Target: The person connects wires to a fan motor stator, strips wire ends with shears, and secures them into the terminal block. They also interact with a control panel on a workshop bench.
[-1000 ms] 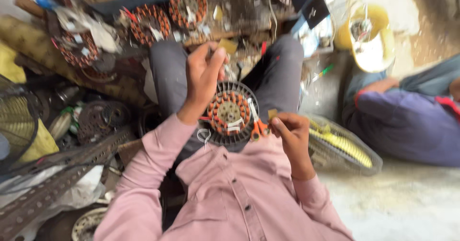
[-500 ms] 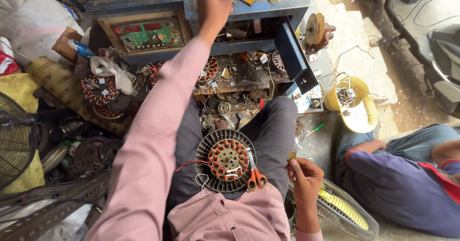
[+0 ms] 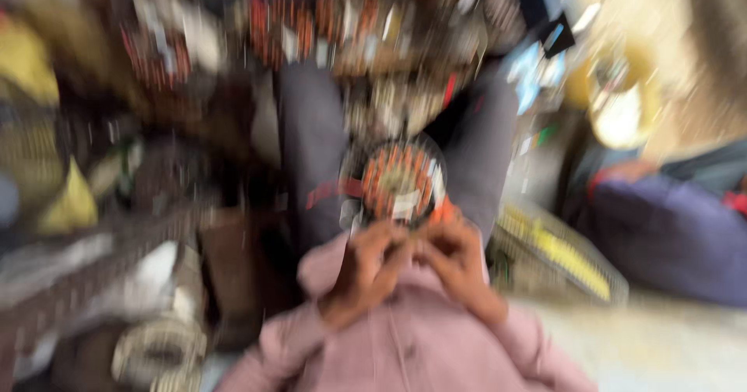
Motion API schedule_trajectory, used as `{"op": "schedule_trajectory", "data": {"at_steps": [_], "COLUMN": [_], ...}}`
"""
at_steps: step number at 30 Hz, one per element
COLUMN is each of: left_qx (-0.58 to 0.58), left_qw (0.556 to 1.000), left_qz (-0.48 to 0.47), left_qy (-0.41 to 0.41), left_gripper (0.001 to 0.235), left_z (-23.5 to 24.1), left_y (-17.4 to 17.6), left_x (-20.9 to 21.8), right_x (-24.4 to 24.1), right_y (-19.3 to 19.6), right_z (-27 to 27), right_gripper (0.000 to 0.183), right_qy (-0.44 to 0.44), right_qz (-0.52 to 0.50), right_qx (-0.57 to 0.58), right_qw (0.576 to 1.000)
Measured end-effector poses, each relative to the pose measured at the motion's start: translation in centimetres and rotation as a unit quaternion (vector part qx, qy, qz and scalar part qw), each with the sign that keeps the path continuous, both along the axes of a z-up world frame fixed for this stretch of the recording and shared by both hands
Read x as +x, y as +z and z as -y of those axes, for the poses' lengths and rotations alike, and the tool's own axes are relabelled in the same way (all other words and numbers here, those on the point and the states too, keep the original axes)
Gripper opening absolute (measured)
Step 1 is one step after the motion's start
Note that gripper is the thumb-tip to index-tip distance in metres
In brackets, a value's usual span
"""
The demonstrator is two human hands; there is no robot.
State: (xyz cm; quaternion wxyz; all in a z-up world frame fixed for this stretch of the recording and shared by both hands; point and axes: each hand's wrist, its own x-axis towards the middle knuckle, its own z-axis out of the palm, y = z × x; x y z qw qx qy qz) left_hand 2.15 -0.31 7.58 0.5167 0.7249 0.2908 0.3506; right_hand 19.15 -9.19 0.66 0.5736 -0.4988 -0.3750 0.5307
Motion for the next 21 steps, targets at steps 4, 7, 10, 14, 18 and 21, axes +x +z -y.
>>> {"op": "schedule_trajectory", "data": {"at_steps": [4, 7, 10, 14, 18, 21], "left_qx": [-0.042, -0.009, -0.241, -0.387, -0.428, -0.370], "left_qw": [0.999, 0.996, 0.961, 0.920, 0.889, 0.925], "left_qz": [-0.013, -0.063, -0.102, 0.054, 0.161, 0.083], "left_qy": [0.005, -0.058, -0.090, -0.036, -0.042, -0.016], "left_gripper": [0.007, 0.011, 0.020, 0.023, 0.019, 0.015], "left_z": [0.3, -0.5, -0.6, 0.2, 0.6, 0.8], "left_y": [-2.7, -4.1, -5.6, -7.8, -9.2, -8.7], "left_x": [-1.0, -1.9, -1.6, -0.7, -0.6, -0.8], "right_x": [-0.2, 0.1, 1.1, 1.2, 0.3, 0.4], "right_y": [0.6, 0.4, -0.5, -1.8, -2.2, -2.0], "right_z": [0.0, -0.9, -1.3, -1.5, -1.1, -0.9], "right_gripper": [0.014, 0.015, 0.013, 0.006, 0.007, 0.010], "right_qy": [0.023, 0.036, 0.030, -0.025, -0.044, -0.028], "right_qz": [0.025, 0.080, 0.014, -0.060, -0.047, -0.018], "right_qx": [-0.066, -0.019, -0.084, -0.087, -0.070, -0.058], "right_qw": [0.997, 0.996, 0.996, 0.994, 0.995, 0.998]}}
